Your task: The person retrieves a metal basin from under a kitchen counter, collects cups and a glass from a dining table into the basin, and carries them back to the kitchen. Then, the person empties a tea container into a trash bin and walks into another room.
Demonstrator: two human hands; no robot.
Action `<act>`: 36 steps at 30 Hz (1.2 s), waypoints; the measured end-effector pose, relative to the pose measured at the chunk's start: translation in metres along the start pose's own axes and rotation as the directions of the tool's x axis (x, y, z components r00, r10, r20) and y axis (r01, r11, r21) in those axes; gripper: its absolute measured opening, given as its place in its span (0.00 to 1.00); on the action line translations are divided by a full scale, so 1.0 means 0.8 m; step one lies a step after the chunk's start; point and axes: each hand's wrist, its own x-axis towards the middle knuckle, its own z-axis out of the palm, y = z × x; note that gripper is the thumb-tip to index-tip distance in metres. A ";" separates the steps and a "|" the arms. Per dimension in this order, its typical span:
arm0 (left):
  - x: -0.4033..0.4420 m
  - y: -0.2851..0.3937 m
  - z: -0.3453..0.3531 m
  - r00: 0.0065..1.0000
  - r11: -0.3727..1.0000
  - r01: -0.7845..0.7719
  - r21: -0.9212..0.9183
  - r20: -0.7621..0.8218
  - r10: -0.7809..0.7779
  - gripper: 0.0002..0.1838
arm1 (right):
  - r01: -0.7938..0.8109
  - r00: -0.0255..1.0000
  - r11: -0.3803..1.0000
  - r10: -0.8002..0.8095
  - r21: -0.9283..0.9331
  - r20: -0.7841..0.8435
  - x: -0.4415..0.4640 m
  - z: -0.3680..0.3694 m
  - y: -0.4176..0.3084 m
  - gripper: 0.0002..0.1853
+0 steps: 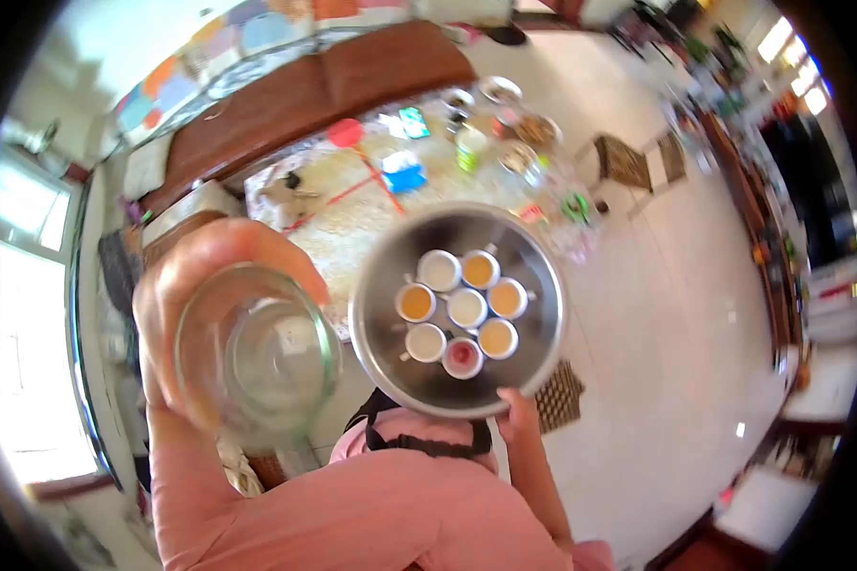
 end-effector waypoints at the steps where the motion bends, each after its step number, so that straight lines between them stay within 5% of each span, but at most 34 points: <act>1: 0.000 -0.015 -0.005 1.000 1.000 0.014 0.005 0.003 -0.014 0.51 | 0.077 0.996 0.996 -0.074 -0.051 0.054 -0.005 0.004 0.002 0.22; 3: 0.002 -0.044 -0.008 0.998 0.999 0.038 -0.015 0.050 -0.037 0.52 | 0.118 0.988 0.993 -0.121 0.031 0.091 -0.013 0.019 0.001 0.25; 5: -0.013 -0.086 -0.013 0.979 0.910 0.201 0.363 -0.063 -0.192 0.58 | 0.076 0.995 0.996 -0.079 0.041 0.059 -0.002 0.005 0.012 0.23; 14: -0.051 -0.225 0.078 0.893 0.765 0.415 0.492 -0.381 -0.239 0.52 | 0.038 0.995 0.999 -0.039 0.021 0.087 0.005 0.004 0.023 0.24; 36: -0.066 -0.294 0.114 0.962 0.811 0.178 0.557 -0.274 -0.023 0.48 | 0.065 0.993 0.998 -0.065 0.003 0.101 0.002 0.015 0.032 0.24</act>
